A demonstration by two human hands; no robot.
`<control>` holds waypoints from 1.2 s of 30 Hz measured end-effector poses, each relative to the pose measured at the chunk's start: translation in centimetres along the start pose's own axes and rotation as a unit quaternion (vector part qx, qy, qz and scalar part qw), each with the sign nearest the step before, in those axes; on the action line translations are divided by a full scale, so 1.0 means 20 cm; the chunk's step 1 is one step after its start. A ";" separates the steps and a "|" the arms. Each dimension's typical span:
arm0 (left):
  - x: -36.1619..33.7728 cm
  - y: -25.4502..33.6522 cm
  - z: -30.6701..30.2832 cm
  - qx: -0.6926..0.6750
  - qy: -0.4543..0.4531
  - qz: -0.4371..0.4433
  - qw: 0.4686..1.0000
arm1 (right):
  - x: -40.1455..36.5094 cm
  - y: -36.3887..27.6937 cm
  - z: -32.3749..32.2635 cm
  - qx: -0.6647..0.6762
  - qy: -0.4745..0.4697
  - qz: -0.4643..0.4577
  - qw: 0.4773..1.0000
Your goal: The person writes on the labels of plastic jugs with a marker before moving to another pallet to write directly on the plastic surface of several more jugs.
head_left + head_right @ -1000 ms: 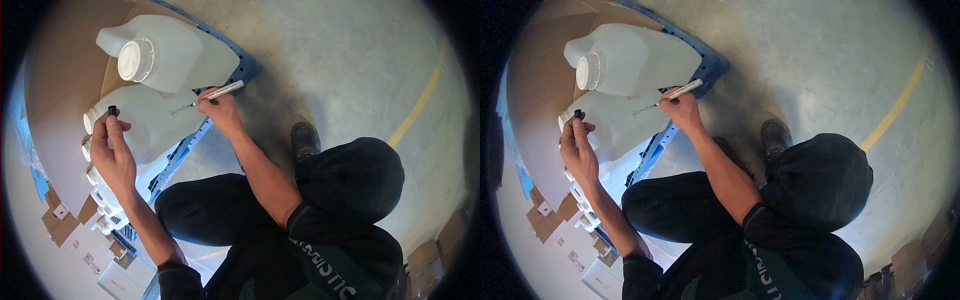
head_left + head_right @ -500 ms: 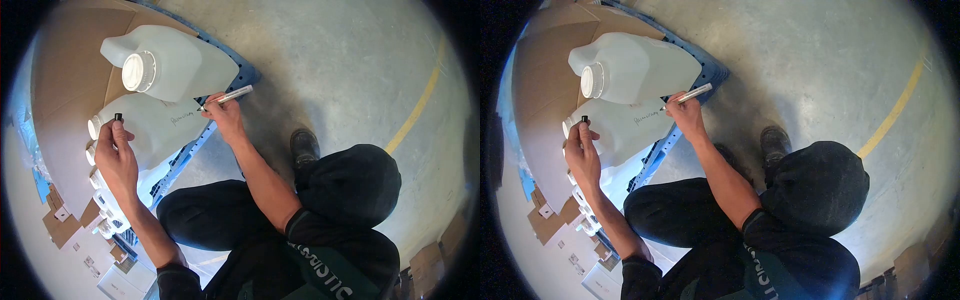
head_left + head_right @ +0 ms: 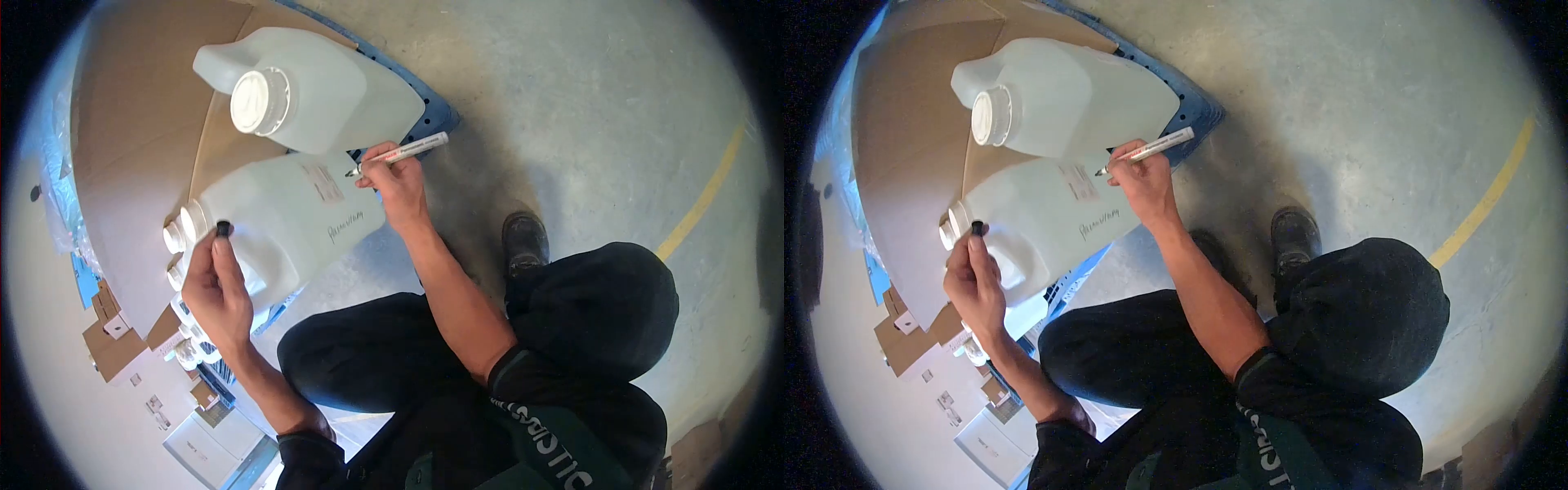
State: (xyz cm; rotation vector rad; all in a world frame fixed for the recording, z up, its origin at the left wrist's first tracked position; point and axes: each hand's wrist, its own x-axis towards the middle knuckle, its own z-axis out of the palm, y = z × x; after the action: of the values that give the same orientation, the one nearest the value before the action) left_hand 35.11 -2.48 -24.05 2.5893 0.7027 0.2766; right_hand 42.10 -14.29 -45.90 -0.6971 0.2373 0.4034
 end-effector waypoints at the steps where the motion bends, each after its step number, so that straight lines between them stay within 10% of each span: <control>1: -0.02 0.01 -0.01 0.003 -0.021 0.000 1.000 | 0.00 0.00 -0.01 0.000 0.004 -0.002 1.000; 36: -0.25 -0.01 0.31 -0.108 0.039 0.111 0.987 | -0.04 -0.21 0.21 -0.148 -0.215 -0.096 0.961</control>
State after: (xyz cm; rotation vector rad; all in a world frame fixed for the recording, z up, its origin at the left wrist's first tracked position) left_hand 32.51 -7.15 -30.00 2.4580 0.3846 0.4986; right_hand 43.52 -14.68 -40.06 -0.8962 -0.3081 0.3980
